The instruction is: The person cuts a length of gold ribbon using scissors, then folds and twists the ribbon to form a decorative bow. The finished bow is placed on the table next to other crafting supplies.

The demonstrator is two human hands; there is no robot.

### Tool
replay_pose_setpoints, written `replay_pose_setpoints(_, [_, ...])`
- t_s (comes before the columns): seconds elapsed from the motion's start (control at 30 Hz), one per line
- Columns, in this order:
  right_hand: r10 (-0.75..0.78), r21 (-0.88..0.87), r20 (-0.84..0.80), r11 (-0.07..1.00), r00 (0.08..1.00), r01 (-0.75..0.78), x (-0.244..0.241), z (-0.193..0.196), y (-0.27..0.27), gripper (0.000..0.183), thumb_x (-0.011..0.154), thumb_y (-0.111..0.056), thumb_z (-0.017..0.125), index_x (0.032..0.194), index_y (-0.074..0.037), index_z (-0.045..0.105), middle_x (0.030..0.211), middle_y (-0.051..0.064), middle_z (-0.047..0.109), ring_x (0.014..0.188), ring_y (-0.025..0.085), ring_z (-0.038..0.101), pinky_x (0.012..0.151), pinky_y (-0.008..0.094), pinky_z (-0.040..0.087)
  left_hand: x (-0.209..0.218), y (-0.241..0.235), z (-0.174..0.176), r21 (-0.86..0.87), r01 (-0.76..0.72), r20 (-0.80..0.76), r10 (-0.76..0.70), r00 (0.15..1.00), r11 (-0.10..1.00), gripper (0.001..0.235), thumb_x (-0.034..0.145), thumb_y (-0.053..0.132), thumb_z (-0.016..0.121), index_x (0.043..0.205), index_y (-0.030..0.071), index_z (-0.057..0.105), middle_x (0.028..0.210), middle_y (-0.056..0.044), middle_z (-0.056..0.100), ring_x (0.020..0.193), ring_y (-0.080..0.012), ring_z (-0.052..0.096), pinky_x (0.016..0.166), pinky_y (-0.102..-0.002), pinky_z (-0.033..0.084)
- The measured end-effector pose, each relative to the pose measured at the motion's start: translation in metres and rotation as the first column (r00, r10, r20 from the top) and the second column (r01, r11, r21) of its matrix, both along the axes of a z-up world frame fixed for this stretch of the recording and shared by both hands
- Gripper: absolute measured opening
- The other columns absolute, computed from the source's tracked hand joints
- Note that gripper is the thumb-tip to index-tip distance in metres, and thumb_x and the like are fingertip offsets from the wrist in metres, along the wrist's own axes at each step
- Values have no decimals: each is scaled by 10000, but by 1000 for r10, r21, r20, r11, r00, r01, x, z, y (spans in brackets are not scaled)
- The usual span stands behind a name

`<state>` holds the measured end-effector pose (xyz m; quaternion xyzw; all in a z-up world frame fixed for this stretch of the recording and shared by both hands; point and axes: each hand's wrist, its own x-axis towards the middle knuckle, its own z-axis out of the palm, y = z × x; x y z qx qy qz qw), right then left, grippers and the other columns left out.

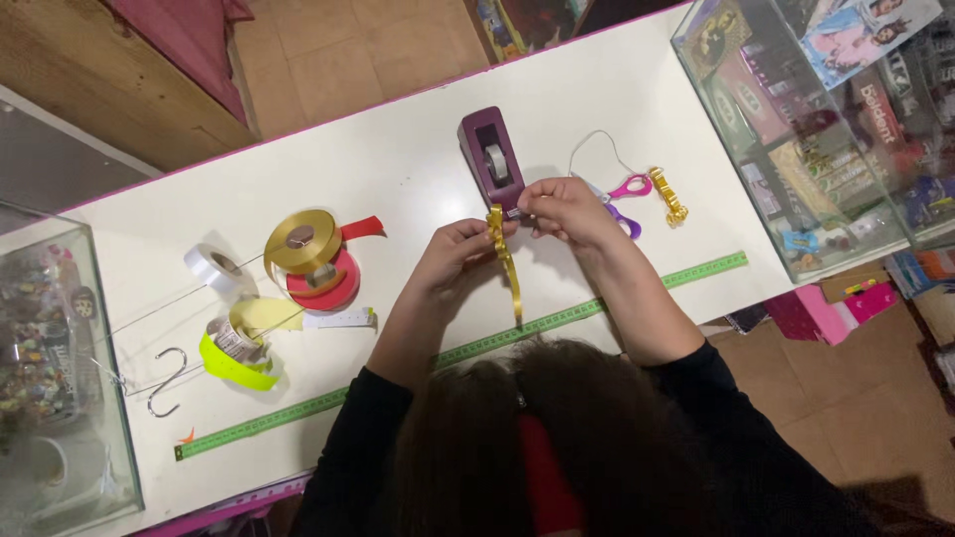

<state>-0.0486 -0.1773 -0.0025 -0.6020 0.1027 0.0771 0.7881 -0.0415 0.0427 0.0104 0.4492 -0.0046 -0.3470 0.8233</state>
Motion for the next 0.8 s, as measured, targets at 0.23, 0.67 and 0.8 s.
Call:
replay_pose_setpoints(0.23, [-35, -27, 23, 999, 999, 36, -16, 11, -7, 75, 918, -17, 673, 978, 27, 667, 438, -16, 380, 269, 26, 371, 675, 348, 671, -2, -4, -11, -34, -2, -3, 2, 1000, 999, 145, 873, 55, 789, 953, -6, 686, 1069, -158, 759, 1026, -252, 728, 970, -393, 527])
replay_pose_setpoints(0.67, [-66, 285, -131, 953, 989, 101, -38, -5, 3, 99, 934, -81, 688, 986, -1, 660, 438, -102, 323, 271, -24, 350, 757, 473, 660, -7, -4, 7, -138, 30, 25, -27, 999, 990, 125, 890, -14, 754, 972, -69, 678, 950, -166, 706, 882, -232, 725, 859, -331, 615])
replay_pose_setpoints(0.8, [-55, 319, -142, 943, 988, 98, -37, -5, 4, 92, 934, -89, 690, 982, -21, 652, 445, -109, 310, 281, -28, 337, 753, 488, 656, 2, -5, -17, -98, 46, 67, -39, 997, 994, 131, 893, 19, 759, 965, -50, 674, 902, -110, 681, 840, -162, 716, 817, -247, 627])
